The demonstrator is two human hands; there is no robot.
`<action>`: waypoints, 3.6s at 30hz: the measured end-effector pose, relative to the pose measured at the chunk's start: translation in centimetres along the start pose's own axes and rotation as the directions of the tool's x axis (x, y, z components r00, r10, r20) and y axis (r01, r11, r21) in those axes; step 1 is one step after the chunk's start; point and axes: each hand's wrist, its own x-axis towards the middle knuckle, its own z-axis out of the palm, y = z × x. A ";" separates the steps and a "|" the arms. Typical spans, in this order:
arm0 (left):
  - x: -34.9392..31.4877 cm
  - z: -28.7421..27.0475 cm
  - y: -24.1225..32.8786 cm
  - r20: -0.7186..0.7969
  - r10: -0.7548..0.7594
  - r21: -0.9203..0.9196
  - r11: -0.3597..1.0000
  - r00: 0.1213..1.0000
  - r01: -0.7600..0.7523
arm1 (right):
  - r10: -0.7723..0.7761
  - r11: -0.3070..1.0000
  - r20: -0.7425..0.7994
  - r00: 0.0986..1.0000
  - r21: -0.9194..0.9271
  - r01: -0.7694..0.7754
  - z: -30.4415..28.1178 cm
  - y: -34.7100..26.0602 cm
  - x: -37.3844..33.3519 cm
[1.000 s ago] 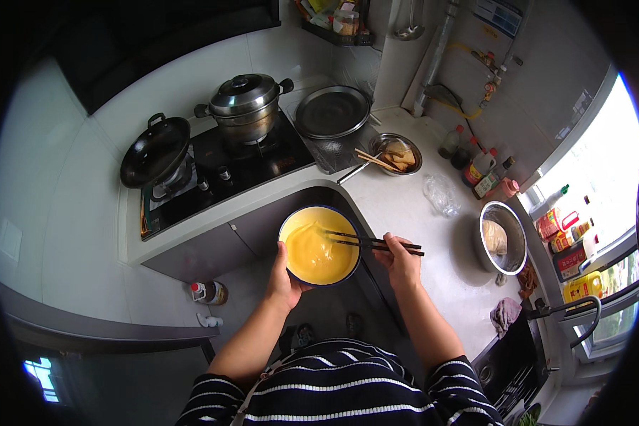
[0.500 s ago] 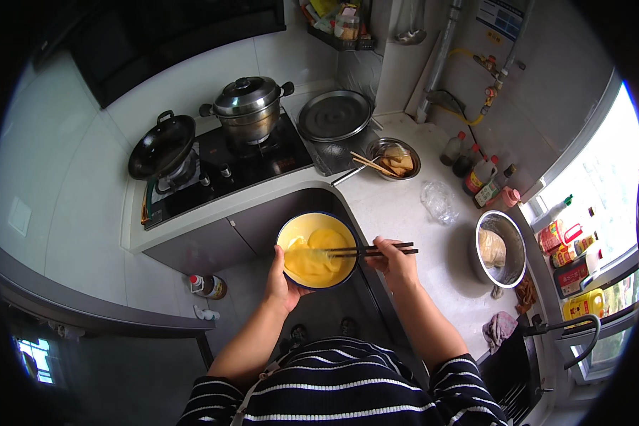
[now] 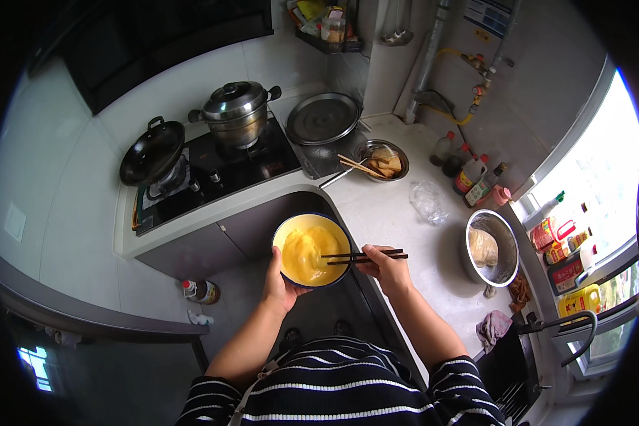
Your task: The person beats eggs in a bowl with chopsticks while standing at a counter, turns on a stove burner under a wok on a range, and resumes beating the eggs.
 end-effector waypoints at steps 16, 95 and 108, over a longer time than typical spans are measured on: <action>0.5 1.1 -0.1 -0.011 -0.026 0.006 1.000 1.000 0.026 | -0.092 0.995 -0.091 0.992 0.031 0.095 -0.7 0.7 0.8; 0.6 -1.4 0.0 -0.050 -0.038 -0.022 0.999 0.998 0.037 | -0.143 0.987 -0.138 0.980 0.052 0.151 0.7 1.1 1.3; 0.9 -1.5 0.4 -0.030 -0.049 0.017 0.999 0.998 0.049 | 0.020 0.997 -0.054 0.998 0.070 -0.016 0.6 2.4 1.8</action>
